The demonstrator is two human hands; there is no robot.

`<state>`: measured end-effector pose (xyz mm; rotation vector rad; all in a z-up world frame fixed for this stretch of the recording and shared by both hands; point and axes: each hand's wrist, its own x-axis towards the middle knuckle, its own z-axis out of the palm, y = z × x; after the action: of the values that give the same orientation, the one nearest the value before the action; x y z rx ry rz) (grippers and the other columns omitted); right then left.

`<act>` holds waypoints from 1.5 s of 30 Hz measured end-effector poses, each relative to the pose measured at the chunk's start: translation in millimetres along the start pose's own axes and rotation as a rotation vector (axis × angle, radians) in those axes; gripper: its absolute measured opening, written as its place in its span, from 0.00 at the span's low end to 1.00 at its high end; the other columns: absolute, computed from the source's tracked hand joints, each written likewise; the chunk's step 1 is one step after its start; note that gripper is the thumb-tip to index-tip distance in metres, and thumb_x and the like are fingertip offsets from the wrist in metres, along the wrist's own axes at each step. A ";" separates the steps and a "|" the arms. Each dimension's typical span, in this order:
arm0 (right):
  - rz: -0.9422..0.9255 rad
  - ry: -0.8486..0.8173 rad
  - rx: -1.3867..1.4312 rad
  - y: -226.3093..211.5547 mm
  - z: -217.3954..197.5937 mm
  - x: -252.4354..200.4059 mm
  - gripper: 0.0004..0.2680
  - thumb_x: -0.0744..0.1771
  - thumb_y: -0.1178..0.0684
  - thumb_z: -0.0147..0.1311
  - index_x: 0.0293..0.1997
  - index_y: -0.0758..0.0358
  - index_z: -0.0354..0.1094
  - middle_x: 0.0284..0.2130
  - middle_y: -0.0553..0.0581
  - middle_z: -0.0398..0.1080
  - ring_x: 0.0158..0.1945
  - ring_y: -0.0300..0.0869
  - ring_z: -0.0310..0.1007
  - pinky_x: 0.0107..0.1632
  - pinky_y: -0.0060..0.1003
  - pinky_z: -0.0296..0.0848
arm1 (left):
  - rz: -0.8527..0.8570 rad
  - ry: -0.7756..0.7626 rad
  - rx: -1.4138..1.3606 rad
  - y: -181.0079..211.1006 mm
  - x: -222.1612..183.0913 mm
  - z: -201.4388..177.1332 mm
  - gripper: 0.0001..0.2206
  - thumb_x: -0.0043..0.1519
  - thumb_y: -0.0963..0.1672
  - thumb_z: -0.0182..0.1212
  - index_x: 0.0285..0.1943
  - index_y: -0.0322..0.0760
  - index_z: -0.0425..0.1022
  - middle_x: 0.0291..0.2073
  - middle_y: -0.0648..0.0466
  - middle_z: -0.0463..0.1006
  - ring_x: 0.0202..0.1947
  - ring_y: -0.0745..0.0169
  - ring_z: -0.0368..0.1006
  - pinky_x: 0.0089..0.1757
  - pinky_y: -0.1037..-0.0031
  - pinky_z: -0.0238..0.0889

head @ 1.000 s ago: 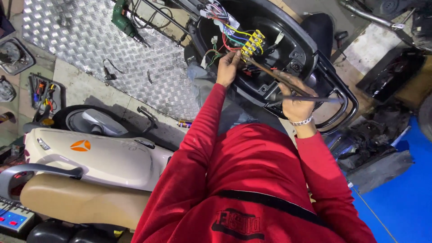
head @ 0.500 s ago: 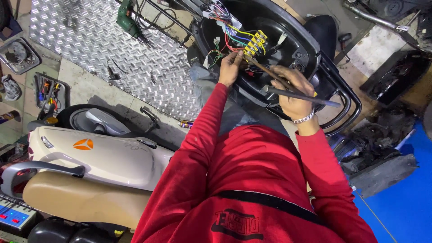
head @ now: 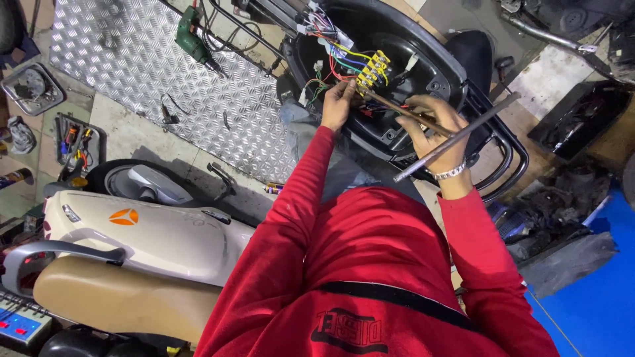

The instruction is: Connecting and organizing electrical wires into a terminal block on a motorcycle in a repair shop.

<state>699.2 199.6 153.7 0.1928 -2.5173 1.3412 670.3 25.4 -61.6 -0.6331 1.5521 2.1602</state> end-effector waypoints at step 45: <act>0.700 -0.875 -0.660 -67.0 -31.5 -38.4 0.14 0.70 0.42 0.38 0.52 0.50 0.72 0.22 0.64 0.76 0.31 0.65 0.78 0.38 0.62 0.74 | -0.256 0.353 -0.636 -44.2 35.2 17.9 0.18 0.60 0.44 0.63 0.55 0.25 0.78 0.49 0.45 0.81 0.42 0.56 0.79 0.36 0.72 0.75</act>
<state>758.2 187.7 211.6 -0.3580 -3.8583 0.5078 664.3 57.8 -110.8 -1.3913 0.8246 2.4138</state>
